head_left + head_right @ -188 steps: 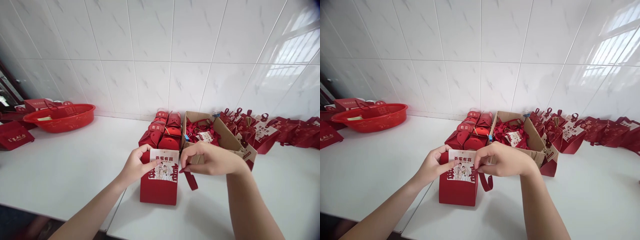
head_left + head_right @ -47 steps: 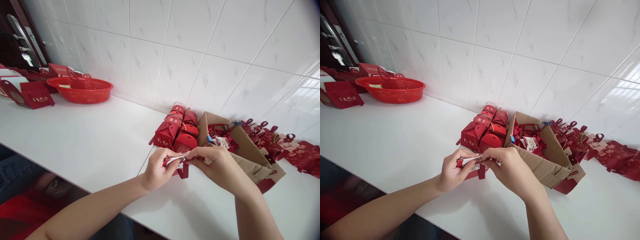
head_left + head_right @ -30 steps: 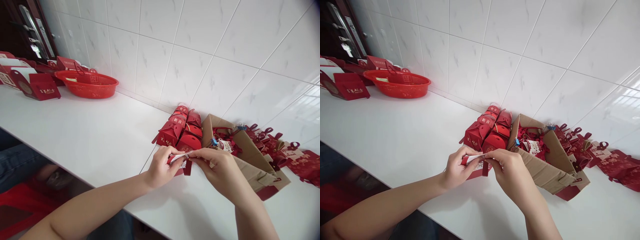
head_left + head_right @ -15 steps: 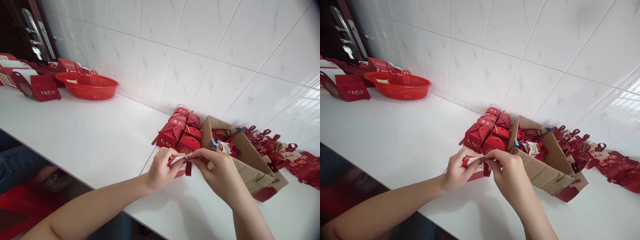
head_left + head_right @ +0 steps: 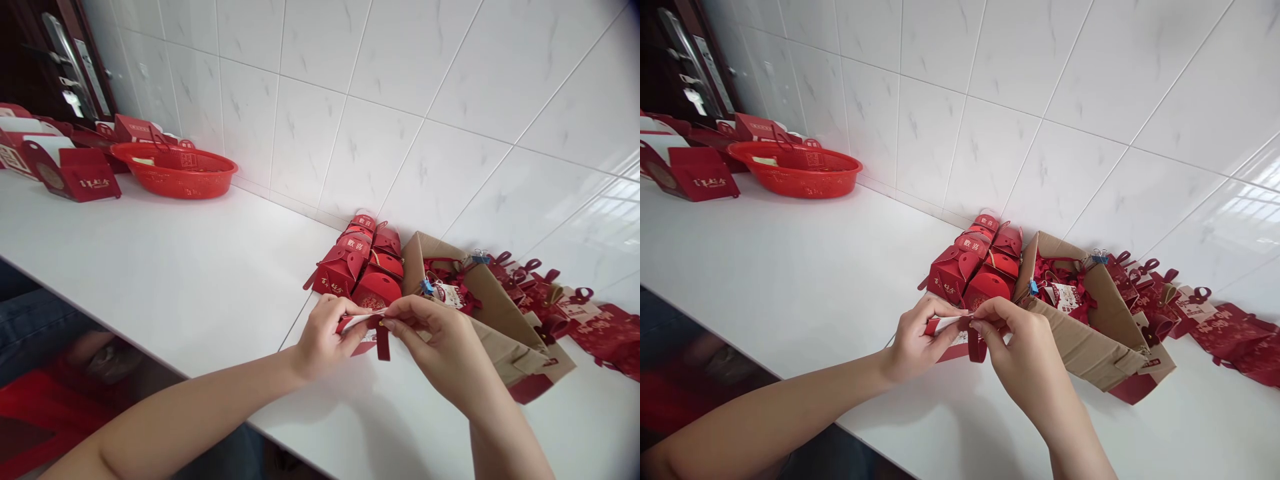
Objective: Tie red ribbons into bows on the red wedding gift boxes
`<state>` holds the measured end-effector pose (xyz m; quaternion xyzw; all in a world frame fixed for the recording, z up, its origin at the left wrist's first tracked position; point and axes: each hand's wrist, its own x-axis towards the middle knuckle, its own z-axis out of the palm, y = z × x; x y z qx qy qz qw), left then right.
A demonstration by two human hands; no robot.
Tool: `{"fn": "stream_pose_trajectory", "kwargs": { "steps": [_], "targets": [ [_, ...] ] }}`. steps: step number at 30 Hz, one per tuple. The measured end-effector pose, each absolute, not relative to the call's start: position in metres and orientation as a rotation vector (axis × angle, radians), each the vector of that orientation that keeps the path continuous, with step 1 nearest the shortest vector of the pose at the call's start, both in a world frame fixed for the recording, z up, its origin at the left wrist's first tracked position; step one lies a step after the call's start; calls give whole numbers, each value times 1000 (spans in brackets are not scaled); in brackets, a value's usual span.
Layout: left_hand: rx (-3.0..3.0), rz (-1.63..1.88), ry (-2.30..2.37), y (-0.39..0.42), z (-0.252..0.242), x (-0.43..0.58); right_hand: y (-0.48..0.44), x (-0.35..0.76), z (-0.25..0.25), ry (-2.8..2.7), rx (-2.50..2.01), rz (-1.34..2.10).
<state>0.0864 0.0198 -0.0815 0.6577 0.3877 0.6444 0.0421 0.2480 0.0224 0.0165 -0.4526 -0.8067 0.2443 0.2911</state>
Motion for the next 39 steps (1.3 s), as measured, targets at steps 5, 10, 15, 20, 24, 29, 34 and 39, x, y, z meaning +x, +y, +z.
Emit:
{"fn": "stream_pose_trajectory", "kwargs": {
  "steps": [5, 10, 15, 20, 24, 29, 34, 39],
  "targets": [
    [2006, 1941, 1214, 19, -82, 85, 26, 248, 11, -2163, -1174, 717],
    [1996, 1913, 1258, 18, -79, 85, 29, 248, 8, -2113, -1176, 688],
    [1980, 1930, 1252, 18, -77, 86, 29, 249, 8, -2077, -1189, 588],
    [1883, 1900, 1254, 20, -78, 87, 29, 246, 7, -2129, -1077, 448],
    [1803, 1860, 1280, 21, -80, 87, 30, 245, 5, -2149, -984, 458],
    [1760, 1832, 1285, 22, -78, 86, 34, 246, 4, -2213, -890, 509],
    [1757, 1844, 1260, 22, -76, 86, 35, 247, 3, -2270, -821, 548],
    [1739, 1832, 1253, 22, -75, 86, 38, 246, 2, -2341, -781, 520]
  ]
}}
